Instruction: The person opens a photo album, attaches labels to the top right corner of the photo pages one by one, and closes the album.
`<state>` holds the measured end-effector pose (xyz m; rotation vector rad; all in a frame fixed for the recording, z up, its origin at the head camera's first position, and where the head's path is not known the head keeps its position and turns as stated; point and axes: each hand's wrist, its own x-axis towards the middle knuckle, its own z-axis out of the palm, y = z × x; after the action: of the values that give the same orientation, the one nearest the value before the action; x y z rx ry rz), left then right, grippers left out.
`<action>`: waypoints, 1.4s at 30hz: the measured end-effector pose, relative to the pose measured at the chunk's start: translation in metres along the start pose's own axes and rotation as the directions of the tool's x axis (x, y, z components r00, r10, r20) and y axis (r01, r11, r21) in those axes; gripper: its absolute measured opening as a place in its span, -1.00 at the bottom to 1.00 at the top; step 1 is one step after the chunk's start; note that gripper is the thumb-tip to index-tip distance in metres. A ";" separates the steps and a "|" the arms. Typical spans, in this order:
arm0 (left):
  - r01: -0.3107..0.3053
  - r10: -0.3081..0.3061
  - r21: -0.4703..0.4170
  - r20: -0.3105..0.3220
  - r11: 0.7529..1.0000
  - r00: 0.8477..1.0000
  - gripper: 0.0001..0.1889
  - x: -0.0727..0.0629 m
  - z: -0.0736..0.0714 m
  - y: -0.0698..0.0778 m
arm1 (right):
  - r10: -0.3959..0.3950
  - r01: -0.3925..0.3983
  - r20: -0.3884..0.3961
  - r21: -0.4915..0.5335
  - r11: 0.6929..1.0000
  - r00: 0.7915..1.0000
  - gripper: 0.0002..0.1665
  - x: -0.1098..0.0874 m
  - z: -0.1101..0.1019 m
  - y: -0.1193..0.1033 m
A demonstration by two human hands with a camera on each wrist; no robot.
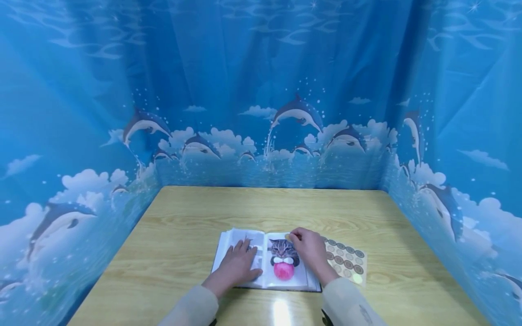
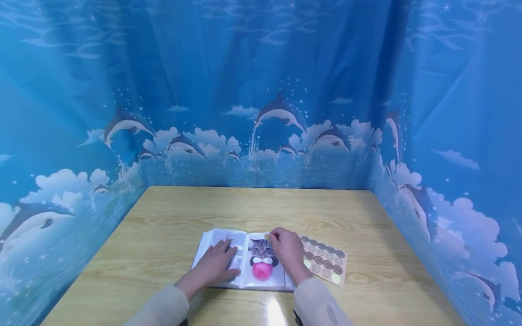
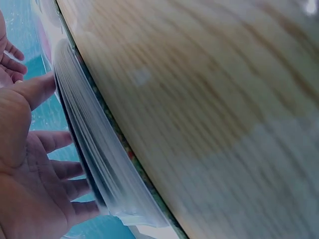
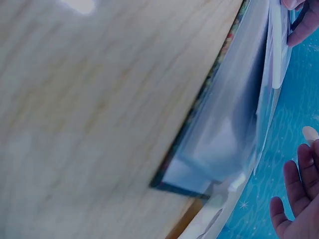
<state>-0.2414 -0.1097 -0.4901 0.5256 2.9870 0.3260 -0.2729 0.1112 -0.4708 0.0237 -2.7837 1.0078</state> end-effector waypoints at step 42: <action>-0.033 0.033 0.020 0.023 0.999 0.999 -0.22 -0.006 0.009 -0.009 | -0.258 0.267 0.075 -0.157 0.951 0.963 -0.87 0.040 0.058 -0.032</action>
<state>-0.2375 -0.1187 -0.5010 0.5768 2.9659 0.2907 -0.3197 0.0516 -0.4874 0.3932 -2.8048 0.7185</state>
